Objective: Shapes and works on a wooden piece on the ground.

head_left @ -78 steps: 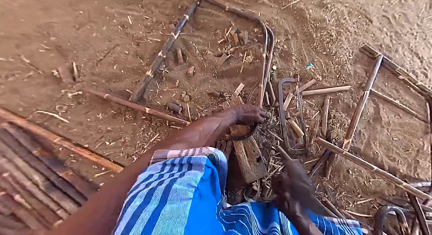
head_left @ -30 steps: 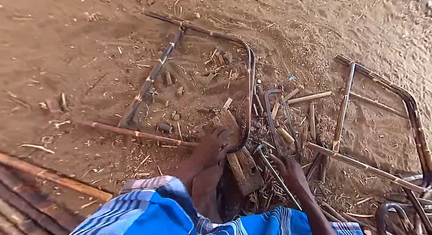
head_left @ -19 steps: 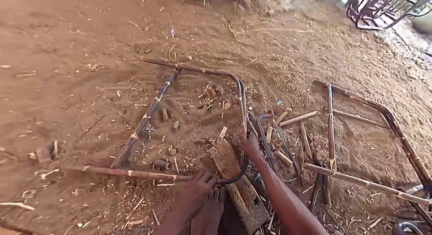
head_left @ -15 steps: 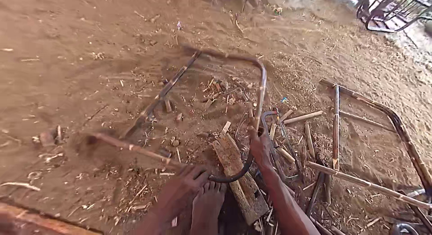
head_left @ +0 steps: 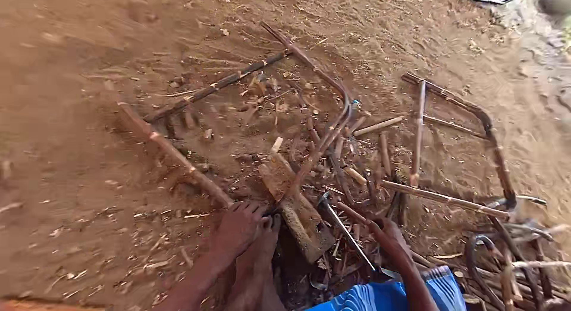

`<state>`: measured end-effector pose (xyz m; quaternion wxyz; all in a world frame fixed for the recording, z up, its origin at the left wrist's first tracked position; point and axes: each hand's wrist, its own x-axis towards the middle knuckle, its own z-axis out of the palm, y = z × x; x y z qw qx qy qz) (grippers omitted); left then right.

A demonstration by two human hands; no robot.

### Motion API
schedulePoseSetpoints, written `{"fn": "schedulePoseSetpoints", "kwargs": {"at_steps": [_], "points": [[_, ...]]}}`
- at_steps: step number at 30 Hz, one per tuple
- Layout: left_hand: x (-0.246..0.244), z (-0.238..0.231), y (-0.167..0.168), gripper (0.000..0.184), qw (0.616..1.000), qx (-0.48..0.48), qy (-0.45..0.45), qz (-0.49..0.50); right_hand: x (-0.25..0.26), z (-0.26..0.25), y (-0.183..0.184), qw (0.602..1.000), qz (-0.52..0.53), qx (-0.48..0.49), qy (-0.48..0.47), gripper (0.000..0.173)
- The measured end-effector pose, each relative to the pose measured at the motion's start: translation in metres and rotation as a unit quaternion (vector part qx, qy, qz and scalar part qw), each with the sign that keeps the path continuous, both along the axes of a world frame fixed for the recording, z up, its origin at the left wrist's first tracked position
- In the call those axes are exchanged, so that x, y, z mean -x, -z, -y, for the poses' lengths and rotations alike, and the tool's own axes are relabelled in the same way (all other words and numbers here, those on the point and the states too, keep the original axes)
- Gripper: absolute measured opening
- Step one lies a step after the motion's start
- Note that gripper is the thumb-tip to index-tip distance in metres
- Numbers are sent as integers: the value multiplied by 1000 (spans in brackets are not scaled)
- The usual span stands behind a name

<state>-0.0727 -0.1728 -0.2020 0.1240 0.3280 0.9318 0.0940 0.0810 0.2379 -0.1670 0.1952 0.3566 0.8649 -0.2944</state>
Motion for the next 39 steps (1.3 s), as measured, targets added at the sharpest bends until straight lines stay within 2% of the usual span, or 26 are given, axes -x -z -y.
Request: {"fn": "schedulePoseSetpoints", "kwargs": {"at_steps": [4, 7, 10, 12, 14, 15, 16, 17, 18, 20, 23, 27, 29, 32, 39], "points": [[-2, -11, 4, 29, 999, -13, 6, -33, -28, -17, -1, 987, 23, -89, 135, 39], [0, -12, 6, 32, 1000, 8, 1, -23, -29, -26, 18, 978, 107, -105, 147, 49], [6, -8, 11, 38, 1000, -14, 27, -7, -21, -17, 19, 971, 160, -121, 133, 52], [10, 4, 18, 46, 998, -33, 50, -32, -19, -11, 19, 967, 140, -130, 167, 52], [13, 9, 17, 48, 997, -24, 65, -43, -17, -10, 15, 965, 60, -101, 236, 49], [14, 6, 12, 48, 997, -3, 66, -27, -15, -15, 7, 961, -3, -57, 270, 41], [15, 1, 5, 48, 998, 21, 67, -10, -17, -20, 0, 949, -86, 29, 302, 30], [16, -5, -4, 50, 997, 42, 65, 11, -21, -20, -10, 919, -143, 159, 331, 25], [17, -11, -14, 52, 997, 44, 62, 22, -29, -16, -22, 884, -160, 278, 341, 30], [19, -24, -36, 52, 999, 21, 38, 17, -53, 0, -40, 845, -148, 416, 300, 28], [18, -42, -71, 48, 999, 23, 7, 25, -86, 52, -56, 815, -139, 524, 204, 26], [23, -53, -85, 46, 998, -41, 6, -55, -75, 110, -71, 756, -173, 622, 110, 29], [24, -57, -89, 50, 993, -63, 1, -95, -62, 119, -78, 755, -172, 627, 84, 28], [23, -63, -95, 51, 992, -68, -12, -110, -46, 119, -80, 790, -138, 595, 57, 24], [23, -71, -92, 52, 988, -76, -34, -132, -32, 146, -98, 842, -120, 516, 105, 23]]}}
